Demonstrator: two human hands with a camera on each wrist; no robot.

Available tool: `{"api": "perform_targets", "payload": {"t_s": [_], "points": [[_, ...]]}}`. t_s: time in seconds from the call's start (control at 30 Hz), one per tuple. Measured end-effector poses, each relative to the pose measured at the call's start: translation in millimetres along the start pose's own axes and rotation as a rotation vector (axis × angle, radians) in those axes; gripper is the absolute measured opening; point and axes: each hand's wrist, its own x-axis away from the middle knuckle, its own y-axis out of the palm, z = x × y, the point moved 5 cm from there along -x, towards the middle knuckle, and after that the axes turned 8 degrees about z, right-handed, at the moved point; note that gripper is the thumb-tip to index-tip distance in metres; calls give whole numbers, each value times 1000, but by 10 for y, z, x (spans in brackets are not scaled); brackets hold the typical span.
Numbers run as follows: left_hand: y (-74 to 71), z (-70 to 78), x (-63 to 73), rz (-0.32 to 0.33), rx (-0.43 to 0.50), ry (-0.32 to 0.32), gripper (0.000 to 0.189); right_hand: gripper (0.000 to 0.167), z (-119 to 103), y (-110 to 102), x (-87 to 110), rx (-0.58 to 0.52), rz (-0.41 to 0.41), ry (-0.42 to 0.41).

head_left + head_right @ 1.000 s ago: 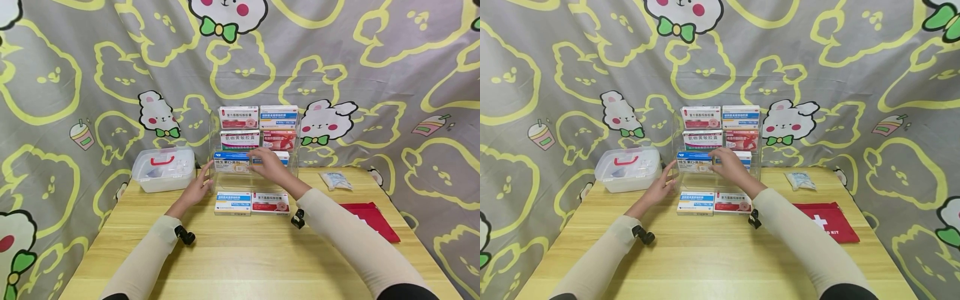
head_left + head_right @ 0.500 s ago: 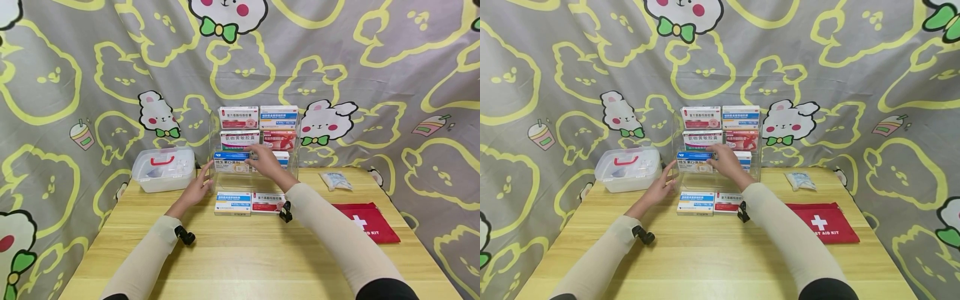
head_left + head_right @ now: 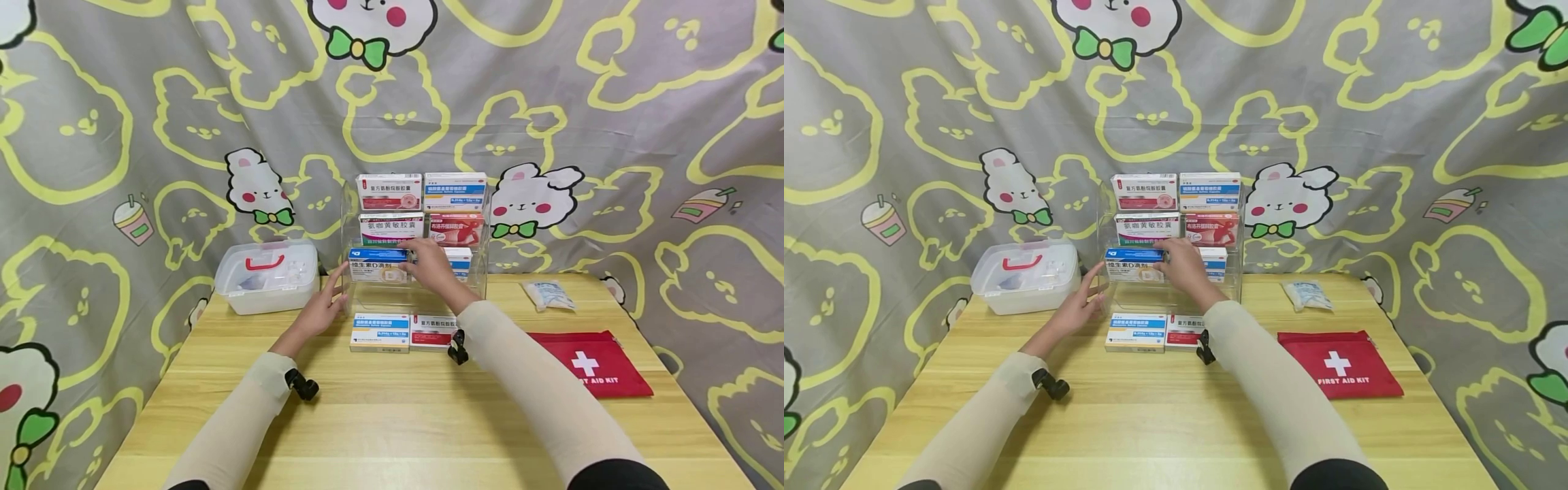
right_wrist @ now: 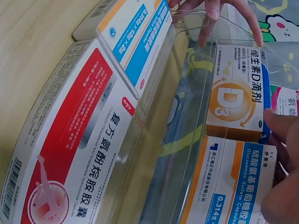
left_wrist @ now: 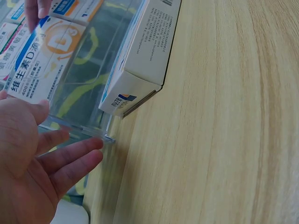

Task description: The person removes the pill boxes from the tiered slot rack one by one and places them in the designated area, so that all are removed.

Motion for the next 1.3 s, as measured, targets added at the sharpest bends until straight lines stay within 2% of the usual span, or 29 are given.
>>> {"api": "perform_targets", "payload": {"t_s": [0.13, 0.3, 0.6, 0.9, 1.3], "points": [[-5, 0, 5, 6, -2, 6, 82, 48, -42, 3, 3, 31, 14, 10], [-10, 12, 13, 7, -10, 6, 82, 42, -70, 19, -1, 66, 25, 17], [-8, 28, 13, 7, -12, 4, 77, 40, -72, 46, -15, 127, 11, 18], [-9, 26, 18, 5, 0, 3, 79, 32, -86, 11, 6, 58, 9, 41], [-20, 34, 15, 10, -6, 36, 79, 35, -51, -96, 39, 46, 3, 33]]}}
